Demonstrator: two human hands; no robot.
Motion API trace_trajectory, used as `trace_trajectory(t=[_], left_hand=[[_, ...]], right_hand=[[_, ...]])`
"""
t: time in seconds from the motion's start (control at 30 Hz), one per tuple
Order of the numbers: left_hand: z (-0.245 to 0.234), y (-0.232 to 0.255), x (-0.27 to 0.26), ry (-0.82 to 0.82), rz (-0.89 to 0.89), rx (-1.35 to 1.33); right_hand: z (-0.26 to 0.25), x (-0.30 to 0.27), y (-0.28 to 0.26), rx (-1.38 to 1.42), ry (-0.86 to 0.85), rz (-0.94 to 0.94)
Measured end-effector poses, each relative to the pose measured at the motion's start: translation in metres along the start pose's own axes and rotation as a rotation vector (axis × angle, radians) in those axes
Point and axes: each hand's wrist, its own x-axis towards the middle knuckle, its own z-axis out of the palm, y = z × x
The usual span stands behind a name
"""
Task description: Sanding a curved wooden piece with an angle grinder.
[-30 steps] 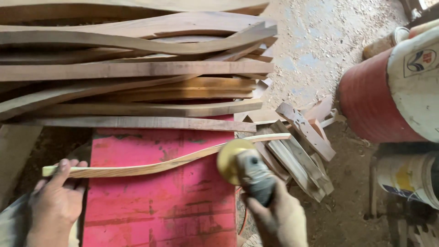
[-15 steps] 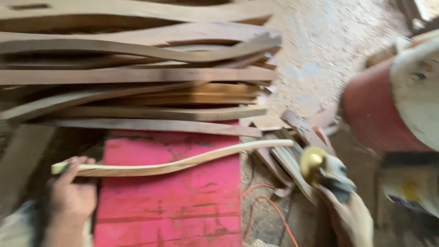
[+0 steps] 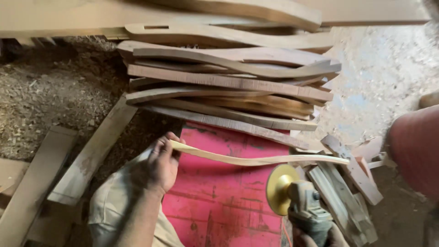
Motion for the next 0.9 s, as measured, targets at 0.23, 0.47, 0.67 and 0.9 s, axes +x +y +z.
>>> trace_trajectory(t=[0.23,0.47,0.67,0.9], left_hand=[[-0.034,-0.02,0.014,-0.146,0.092,0.912],[0.001,0.049,0.03,-0.512,-0.134,1.35],[-0.008,0.053,0.046,-0.769,0.148,1.605],[0.01,0.062,0.041,-0.8,0.171,1.719]], right_hand=[[0.023,0.011,-0.042,-0.019,0.016,0.049],[0.032,0.014,-0.091,-0.287,-0.12,0.144],[0.056,0.015,-0.084,-0.402,-0.045,-0.032],[0.104,0.02,-0.159,-0.874,-0.074,0.305]])
